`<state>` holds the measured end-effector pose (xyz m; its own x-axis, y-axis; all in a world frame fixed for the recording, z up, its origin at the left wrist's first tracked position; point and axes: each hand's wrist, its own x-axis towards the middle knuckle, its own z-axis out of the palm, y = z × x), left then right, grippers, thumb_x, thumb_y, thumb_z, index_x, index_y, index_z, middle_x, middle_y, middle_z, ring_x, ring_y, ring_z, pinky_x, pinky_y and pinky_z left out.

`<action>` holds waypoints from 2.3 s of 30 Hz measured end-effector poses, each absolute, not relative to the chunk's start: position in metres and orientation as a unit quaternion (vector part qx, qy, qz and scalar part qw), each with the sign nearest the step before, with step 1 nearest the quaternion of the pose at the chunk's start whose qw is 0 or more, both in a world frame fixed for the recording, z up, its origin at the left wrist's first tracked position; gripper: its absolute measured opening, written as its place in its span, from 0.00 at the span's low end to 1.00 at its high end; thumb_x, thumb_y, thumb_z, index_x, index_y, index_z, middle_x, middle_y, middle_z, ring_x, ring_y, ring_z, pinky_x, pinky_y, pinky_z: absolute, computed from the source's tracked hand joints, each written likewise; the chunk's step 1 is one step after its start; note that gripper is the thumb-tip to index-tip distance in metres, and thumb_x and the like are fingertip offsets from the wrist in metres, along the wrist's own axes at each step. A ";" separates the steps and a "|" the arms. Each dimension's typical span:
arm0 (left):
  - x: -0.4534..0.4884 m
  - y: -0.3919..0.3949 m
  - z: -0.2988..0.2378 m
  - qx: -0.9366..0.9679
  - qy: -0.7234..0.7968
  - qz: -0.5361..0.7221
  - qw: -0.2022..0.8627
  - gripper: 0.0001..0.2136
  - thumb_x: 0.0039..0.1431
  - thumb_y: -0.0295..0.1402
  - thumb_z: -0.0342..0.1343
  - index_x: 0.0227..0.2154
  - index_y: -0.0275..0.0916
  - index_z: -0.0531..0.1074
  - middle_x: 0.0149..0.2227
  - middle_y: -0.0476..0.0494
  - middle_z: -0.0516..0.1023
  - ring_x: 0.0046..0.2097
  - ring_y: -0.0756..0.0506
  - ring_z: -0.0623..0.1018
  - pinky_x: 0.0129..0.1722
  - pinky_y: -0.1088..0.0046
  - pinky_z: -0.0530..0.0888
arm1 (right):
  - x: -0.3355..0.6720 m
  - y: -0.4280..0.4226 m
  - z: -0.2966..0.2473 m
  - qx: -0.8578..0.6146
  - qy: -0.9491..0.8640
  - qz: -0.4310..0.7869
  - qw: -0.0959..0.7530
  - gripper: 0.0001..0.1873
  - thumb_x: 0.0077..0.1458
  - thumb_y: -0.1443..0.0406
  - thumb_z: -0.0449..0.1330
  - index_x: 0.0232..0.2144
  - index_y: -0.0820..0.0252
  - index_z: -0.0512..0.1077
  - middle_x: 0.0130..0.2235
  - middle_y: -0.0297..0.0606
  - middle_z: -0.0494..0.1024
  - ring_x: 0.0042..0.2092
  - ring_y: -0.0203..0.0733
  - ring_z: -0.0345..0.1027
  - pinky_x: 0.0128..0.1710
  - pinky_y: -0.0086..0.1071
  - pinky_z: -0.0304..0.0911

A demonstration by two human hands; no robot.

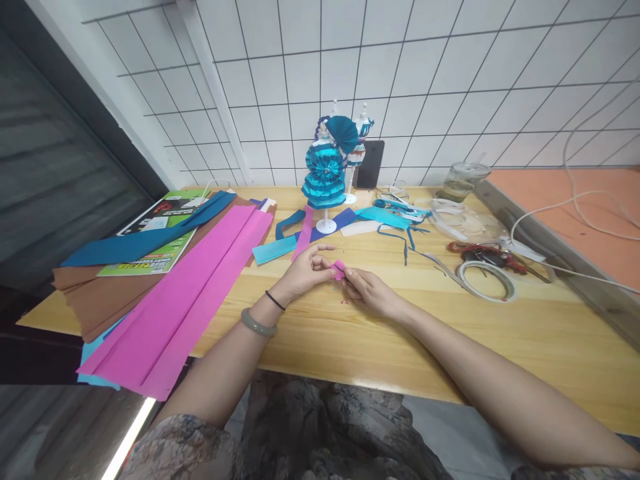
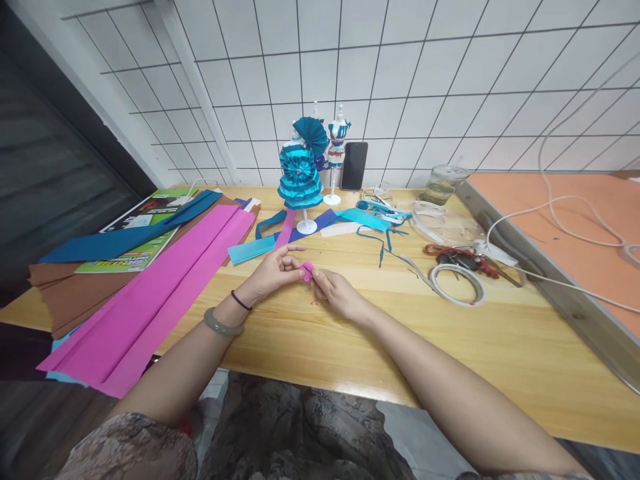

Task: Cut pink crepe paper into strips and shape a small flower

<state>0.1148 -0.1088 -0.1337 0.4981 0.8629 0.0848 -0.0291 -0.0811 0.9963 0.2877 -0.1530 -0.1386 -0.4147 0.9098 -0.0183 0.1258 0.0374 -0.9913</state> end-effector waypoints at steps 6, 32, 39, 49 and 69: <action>0.116 -0.111 -0.131 0.642 0.329 0.372 0.583 0.25 0.48 0.31 0.59 0.49 0.37 0.60 0.29 0.46 0.75 0.34 0.47 0.76 0.38 0.68 0.69 | 0.287 -0.154 -0.135 -0.421 -0.632 0.540 0.363 0.22 0.58 0.50 0.42 0.22 0.59 0.57 0.16 0.23 0.50 0.18 0.28 0.43 0.18 0.25 0.44; 0.125 -0.113 -0.132 0.616 0.349 0.400 0.582 0.24 0.46 0.29 0.60 0.47 0.35 0.62 0.26 0.49 0.73 0.30 0.51 0.74 0.35 0.74 0.68 | 0.283 -0.154 -0.138 -0.439 -0.589 0.553 0.392 0.24 0.55 0.47 0.43 0.20 0.58 0.54 0.15 0.23 0.50 0.16 0.28 0.42 0.16 0.25 0.49; 0.128 -0.114 -0.131 0.586 0.349 0.407 0.607 0.23 0.45 0.29 0.60 0.45 0.35 0.62 0.26 0.49 0.73 0.30 0.51 0.74 0.34 0.74 0.69 | 0.282 -0.155 -0.134 -0.440 -0.576 0.566 0.393 0.23 0.55 0.47 0.44 0.20 0.58 0.54 0.14 0.22 0.49 0.15 0.28 0.41 0.14 0.25 0.42; 0.126 -0.114 -0.131 0.596 0.351 0.406 0.598 0.22 0.45 0.29 0.60 0.45 0.35 0.63 0.27 0.49 0.73 0.30 0.51 0.74 0.34 0.74 0.68 | 0.284 -0.153 -0.137 -0.427 -0.582 0.568 0.395 0.23 0.55 0.47 0.43 0.20 0.58 0.53 0.15 0.22 0.50 0.15 0.27 0.42 0.14 0.25 0.42; 0.104 -0.090 -0.134 0.508 0.385 0.503 0.584 0.25 0.40 0.31 0.63 0.44 0.35 0.64 0.24 0.51 0.74 0.30 0.51 0.75 0.39 0.71 0.70 | 0.290 -0.163 -0.134 -0.504 -0.837 0.132 0.169 0.18 0.59 0.59 0.47 0.32 0.62 0.74 0.31 0.45 0.73 0.34 0.41 0.65 0.36 0.32 0.57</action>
